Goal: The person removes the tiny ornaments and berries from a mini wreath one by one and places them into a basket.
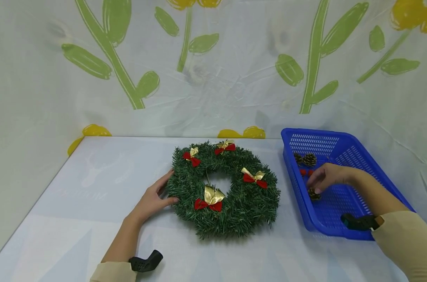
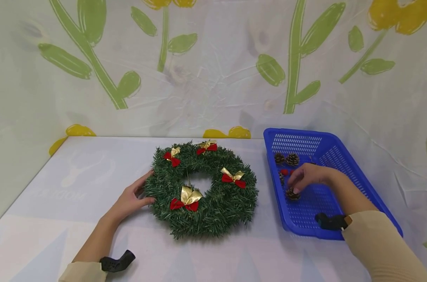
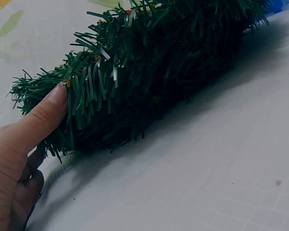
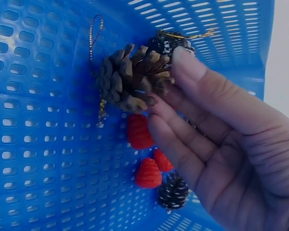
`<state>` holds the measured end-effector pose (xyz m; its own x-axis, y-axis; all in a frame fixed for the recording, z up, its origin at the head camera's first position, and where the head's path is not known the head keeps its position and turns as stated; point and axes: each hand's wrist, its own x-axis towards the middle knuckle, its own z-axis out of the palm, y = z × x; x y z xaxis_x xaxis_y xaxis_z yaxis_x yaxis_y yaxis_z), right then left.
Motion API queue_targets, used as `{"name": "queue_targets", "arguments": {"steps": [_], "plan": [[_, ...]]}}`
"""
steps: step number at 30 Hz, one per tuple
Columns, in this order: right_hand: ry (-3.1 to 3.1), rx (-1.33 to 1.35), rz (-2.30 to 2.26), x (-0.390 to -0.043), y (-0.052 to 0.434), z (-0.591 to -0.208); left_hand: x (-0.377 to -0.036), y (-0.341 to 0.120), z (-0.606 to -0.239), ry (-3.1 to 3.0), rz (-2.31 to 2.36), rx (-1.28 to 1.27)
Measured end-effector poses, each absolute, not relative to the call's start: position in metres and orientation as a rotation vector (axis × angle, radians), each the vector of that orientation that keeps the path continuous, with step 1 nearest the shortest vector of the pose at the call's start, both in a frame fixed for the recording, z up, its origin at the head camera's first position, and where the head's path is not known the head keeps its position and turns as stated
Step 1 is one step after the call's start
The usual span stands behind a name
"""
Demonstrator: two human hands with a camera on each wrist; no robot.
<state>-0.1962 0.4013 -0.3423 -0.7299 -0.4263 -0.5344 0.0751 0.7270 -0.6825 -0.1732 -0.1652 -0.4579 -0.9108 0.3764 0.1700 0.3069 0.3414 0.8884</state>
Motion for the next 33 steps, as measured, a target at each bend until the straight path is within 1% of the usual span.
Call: {"name": "queue_targets", "arguments": {"steps": [5,15,22,29,33], "plan": [[2.219,-0.329,-0.97,-0.196,0.4,-0.335,-0.171,-0.169,-0.456,2.473,1.703,0.636],[2.274,-0.372,-1.015,-0.195,0.388,-0.314,-0.17,-0.173,-0.454,2.451,1.76,0.666],[2.266,-0.506,-1.091,-0.192,0.377,-0.304,-0.167,-0.176,-0.446,2.468,1.76,0.675],[2.252,-0.624,-1.144,-0.189,0.368,-0.297,-0.165,-0.172,-0.436,2.551,1.671,0.851],[2.249,-0.674,-1.181,-0.188,0.367,-0.292,-0.162,-0.169,-0.426,2.648,1.588,0.903]]}}
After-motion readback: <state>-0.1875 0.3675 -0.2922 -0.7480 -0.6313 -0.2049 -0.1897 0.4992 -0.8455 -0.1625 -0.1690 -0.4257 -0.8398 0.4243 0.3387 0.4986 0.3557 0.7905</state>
